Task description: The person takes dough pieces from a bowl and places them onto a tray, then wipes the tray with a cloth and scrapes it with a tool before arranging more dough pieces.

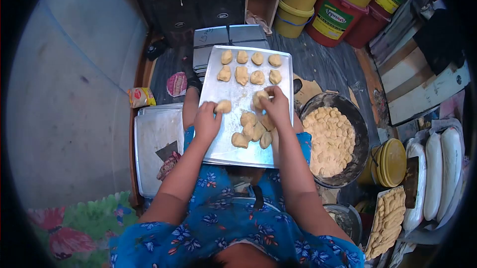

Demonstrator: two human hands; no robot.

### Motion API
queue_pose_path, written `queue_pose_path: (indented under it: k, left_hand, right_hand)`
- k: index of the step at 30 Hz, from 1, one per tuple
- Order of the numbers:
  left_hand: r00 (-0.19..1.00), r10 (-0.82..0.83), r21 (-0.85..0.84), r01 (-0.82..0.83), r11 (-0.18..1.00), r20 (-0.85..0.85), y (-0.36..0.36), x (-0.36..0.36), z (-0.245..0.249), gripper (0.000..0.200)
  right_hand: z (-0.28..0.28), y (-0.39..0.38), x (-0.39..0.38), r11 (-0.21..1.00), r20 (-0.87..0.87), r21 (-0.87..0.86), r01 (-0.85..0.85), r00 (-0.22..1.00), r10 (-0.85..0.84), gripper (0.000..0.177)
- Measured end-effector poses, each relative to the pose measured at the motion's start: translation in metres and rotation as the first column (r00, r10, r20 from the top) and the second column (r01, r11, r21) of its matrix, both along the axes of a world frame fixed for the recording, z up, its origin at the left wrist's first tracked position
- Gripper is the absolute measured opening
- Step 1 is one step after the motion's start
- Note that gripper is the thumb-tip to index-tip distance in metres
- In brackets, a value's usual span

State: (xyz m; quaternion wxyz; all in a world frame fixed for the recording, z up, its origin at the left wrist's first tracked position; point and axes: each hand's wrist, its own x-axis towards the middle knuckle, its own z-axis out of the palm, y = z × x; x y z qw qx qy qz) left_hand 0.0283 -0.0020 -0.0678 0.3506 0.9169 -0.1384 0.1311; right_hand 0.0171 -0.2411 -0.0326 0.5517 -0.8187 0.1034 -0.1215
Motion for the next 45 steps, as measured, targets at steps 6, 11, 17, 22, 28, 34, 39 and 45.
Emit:
queue_pose_path:
  k: [6, 11, 17, 22, 28, 34, 39, 45]
  left_hand:
    - [0.996, 0.049, -0.112, -0.041, 0.993, 0.070, -0.028, 0.023, 0.006, 0.025]
    - [0.993, -0.115, -0.133, 0.114, 0.985, -0.004, -0.016, 0.021, 0.003, 0.037]
    - [0.997, 0.032, -0.038, -0.029, 0.999, 0.076, -0.028, 0.037, -0.006, 0.030]
    - [0.986, 0.134, -0.051, -0.129, 0.990, 0.104, -0.037, 0.048, -0.006, 0.028]
    - [0.967, -0.037, 0.100, 0.012, 0.995, 0.252, -0.046, 0.030, 0.003, 0.041]
    - [0.925, -0.234, 0.239, 0.165, 0.957, 0.299, -0.072, 0.012, 0.018, 0.041]
    - [0.936, -0.301, 0.366, 0.219, 0.904, 0.181, -0.106, 0.014, 0.027, 0.035]
    - [0.909, -0.351, 0.451, 0.222, 0.864, 0.225, -0.113, 0.032, 0.006, 0.033]
  right_hand:
    - [-0.010, 0.043, 0.036, 0.977, 0.002, -0.201, -0.077, 0.997, 0.079, 0.034]
    - [-0.003, 0.039, 0.022, 0.927, 0.060, -0.370, -0.065, 0.994, 0.093, 0.036]
    - [0.003, 0.015, -0.017, 0.778, -0.311, -0.479, -0.407, 0.907, 0.284, 0.032]
    - [-0.021, -0.003, 0.003, 0.981, -0.111, -0.179, -0.070, 0.993, 0.051, 0.023]
    - [0.010, -0.006, -0.006, 0.949, -0.149, -0.309, -0.059, 0.989, 0.013, 0.031]
    - [0.024, -0.023, -0.048, 0.896, -0.370, -0.349, -0.275, 0.919, 0.138, 0.045]
    - [-0.022, -0.038, -0.017, 0.950, 0.067, -0.242, 0.198, 0.980, -0.187, 0.033]
    - [-0.032, -0.028, -0.001, 0.863, 0.137, -0.480, 0.157, 0.985, -0.104, 0.027]
